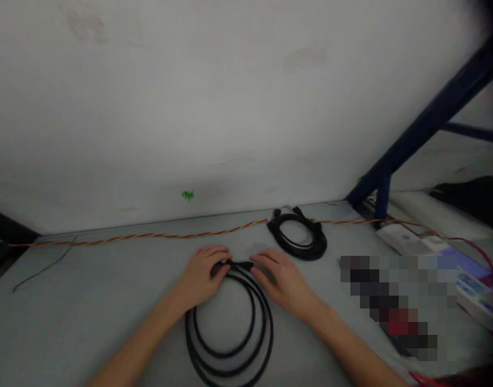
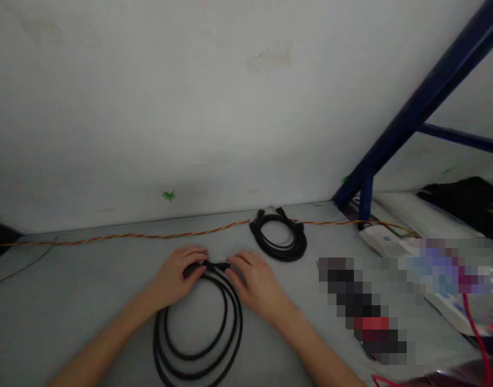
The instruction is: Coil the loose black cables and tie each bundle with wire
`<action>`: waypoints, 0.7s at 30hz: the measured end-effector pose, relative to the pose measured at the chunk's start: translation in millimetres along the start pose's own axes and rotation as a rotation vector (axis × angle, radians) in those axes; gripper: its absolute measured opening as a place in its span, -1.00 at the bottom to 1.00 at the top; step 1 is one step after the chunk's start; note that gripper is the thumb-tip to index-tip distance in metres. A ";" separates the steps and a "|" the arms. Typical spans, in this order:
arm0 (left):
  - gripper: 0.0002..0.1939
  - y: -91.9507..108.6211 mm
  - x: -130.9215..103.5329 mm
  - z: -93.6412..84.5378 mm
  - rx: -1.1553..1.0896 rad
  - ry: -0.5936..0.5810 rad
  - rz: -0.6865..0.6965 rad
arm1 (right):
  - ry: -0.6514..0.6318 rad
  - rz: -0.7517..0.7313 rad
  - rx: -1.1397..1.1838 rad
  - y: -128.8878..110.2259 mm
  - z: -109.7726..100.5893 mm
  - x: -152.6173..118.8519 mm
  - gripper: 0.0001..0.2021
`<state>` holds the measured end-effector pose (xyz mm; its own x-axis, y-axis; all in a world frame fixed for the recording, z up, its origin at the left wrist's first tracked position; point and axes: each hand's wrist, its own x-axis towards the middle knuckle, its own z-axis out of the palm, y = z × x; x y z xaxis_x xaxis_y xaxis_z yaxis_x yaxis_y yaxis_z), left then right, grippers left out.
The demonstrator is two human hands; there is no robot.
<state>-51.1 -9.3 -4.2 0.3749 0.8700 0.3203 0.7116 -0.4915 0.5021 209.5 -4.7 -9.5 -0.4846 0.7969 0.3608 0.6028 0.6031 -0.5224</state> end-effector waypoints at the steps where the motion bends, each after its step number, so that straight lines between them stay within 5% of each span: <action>1: -0.83 0.6 0.3 2.1 -0.011 0.008 -0.011 | -0.014 -0.009 0.013 -3.3 5.1 1.3 -0.76; 11: -0.82 -27.3 -37.5 -34.7 0.210 0.139 -0.099 | -0.024 0.035 0.028 1.9 6.3 -14.4 -0.64; 21: -0.57 -12.2 -54.6 -25.0 0.297 0.100 0.054 | -0.006 0.073 -0.093 -23.9 23.0 -14.2 -0.65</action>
<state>-95.2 -51.8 -7.7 0.3673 0.8272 0.4252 0.8400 -0.4913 0.2302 187.4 -31.2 -19.8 -0.4412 0.8386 0.3195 0.6927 0.5446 -0.4729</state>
